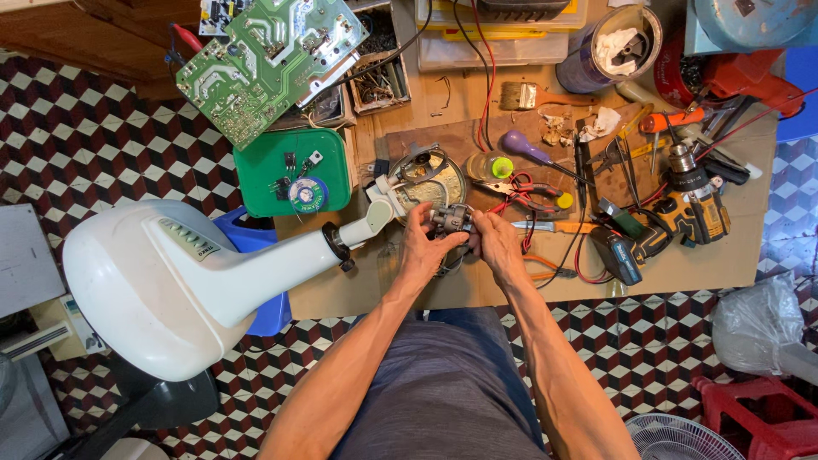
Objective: The person works on a disassembled fan motor on a cluttered workbench. They manipulate the motor components, apply liquid from a bottle, and use a soldering iron on the motor parts.
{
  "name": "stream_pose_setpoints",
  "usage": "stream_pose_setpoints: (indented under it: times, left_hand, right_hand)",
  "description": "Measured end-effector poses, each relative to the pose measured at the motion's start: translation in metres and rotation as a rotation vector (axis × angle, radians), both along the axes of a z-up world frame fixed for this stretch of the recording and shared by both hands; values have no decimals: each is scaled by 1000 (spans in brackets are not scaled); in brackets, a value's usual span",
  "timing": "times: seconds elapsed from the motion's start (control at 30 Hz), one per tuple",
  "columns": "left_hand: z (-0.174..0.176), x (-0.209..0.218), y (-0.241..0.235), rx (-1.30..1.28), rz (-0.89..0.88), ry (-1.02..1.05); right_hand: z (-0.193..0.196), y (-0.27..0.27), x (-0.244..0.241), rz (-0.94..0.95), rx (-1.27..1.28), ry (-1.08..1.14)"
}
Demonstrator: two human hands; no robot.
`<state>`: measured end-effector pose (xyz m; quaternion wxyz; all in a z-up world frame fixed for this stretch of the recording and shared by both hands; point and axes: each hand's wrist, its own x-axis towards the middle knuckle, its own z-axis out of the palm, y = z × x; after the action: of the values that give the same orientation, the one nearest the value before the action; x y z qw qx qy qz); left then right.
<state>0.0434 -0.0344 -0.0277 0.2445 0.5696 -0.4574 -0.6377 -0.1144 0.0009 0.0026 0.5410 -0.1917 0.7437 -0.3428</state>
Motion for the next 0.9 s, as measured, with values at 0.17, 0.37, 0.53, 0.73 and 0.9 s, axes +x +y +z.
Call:
stream_pose_setpoints:
  times: [0.17,0.37,0.53,0.73,0.9]
  left_hand:
    - [2,0,0,15,-2,21]
    - [1,2,0,-21,-14,14]
    - [-1,2,0,-45,-27,-8]
    - [2,3,-1,-24,-42,-50]
    - [3,2,-2,-62,-21,-23]
  right_hand:
    - [-17,-1,-4,-111,108,-109]
    - [-8,-7,-5,-122,207,-141]
    - [1,-7,-8,-86,155,-179]
    - [-1,-13,-3,-170,200,-214]
    - [6,-12,-4,-156,227,-191]
